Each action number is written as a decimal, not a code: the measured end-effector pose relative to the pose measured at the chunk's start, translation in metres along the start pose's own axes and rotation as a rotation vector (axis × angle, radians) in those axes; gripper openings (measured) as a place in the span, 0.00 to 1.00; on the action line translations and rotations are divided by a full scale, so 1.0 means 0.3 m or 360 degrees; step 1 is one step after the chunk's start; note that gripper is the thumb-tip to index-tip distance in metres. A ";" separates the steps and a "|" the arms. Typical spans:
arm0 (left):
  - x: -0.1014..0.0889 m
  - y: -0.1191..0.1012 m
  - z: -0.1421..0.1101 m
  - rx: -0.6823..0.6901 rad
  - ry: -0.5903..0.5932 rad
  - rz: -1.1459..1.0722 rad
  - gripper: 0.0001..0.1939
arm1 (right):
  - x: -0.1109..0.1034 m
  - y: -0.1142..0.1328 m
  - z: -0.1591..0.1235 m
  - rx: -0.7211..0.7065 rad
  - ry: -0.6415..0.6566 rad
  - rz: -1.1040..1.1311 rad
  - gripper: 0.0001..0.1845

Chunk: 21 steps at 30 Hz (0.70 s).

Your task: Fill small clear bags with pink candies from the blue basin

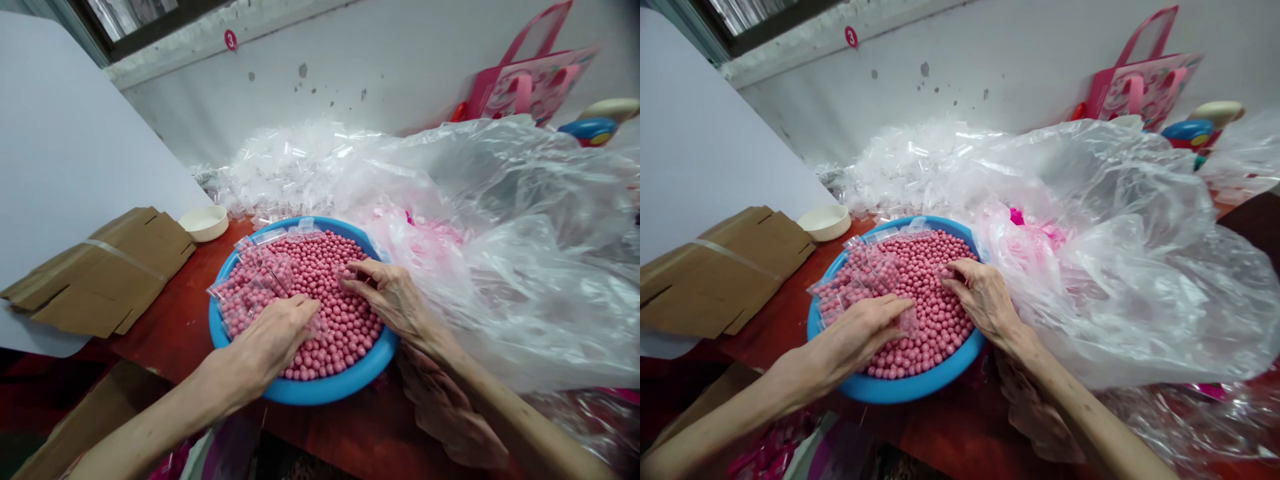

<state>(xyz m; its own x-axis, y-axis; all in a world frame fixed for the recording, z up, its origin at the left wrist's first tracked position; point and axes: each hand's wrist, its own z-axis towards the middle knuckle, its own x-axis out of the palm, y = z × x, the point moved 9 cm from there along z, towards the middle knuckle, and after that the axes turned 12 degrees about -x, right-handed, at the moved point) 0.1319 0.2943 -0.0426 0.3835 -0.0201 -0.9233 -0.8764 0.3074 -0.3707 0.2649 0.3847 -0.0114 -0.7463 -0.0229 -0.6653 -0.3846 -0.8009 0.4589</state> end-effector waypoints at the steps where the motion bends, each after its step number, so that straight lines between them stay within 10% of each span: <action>1: 0.000 -0.005 0.010 0.0002 -0.0033 0.0042 0.18 | 0.000 0.000 -0.001 0.0003 0.0003 -0.0010 0.04; 11: -0.003 -0.120 0.107 0.0348 0.0068 0.0006 0.10 | -0.005 0.004 0.002 0.0003 -0.0025 -0.0156 0.03; 21: 0.077 -0.093 0.252 -0.0096 -0.0006 -0.0445 0.11 | -0.026 -0.012 -0.011 0.0079 -0.0174 -0.0088 0.07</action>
<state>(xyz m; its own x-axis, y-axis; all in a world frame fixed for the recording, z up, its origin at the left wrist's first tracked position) 0.1870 0.3571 -0.0460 0.6136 -0.0925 -0.7842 -0.7523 0.2333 -0.6162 0.2739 0.3858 -0.0098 -0.7770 0.0879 -0.6233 -0.4510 -0.7685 0.4539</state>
